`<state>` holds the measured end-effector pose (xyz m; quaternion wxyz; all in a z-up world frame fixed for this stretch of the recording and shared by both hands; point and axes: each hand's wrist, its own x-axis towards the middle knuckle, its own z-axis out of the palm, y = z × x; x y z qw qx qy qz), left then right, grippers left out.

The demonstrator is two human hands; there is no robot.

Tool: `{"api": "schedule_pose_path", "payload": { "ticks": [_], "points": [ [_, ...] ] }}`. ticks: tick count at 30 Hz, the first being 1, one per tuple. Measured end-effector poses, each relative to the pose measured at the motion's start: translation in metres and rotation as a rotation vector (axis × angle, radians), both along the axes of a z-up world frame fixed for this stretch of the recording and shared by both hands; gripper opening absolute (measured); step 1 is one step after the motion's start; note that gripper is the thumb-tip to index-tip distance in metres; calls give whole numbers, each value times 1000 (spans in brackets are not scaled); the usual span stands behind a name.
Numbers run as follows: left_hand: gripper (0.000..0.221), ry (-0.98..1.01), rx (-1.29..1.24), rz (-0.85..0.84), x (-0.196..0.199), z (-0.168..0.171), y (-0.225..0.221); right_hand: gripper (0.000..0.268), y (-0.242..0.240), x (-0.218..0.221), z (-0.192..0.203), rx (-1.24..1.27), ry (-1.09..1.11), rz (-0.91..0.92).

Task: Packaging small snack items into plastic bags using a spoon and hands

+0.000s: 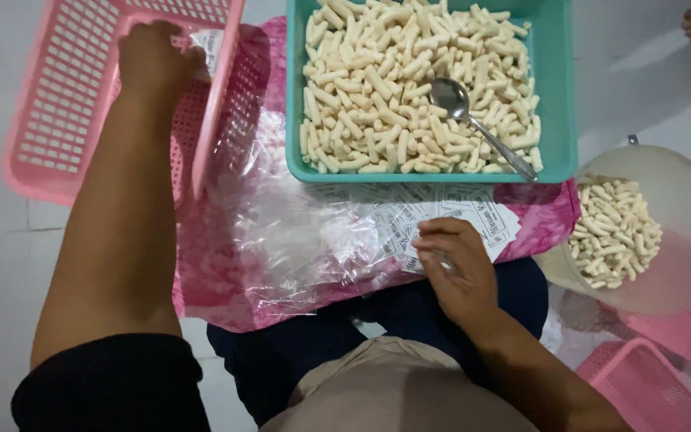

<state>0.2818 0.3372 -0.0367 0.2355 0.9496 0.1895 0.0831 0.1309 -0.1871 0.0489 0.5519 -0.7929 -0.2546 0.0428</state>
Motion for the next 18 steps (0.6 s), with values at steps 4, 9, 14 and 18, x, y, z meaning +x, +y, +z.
{"api": "schedule_pose_path", "payload": {
  "ticks": [4, 9, 14, 18],
  "points": [
    [61, -106, 220, -12, -23, 29, -11, 17, 15, 7, 14, -233, -51, 143],
    [42, -566, 153, -228, -115, 143, -116, 27, 34, 2, 17, -357, -279, 296],
    [24, -570, -173, -243, -219, 147, -221, 47, 69, 5, -4, -519, -319, 295],
    [23, -310, -297, -356, -271, 107, -249, 39, 79, 15, -37, -558, -443, 280]
  ]
}}
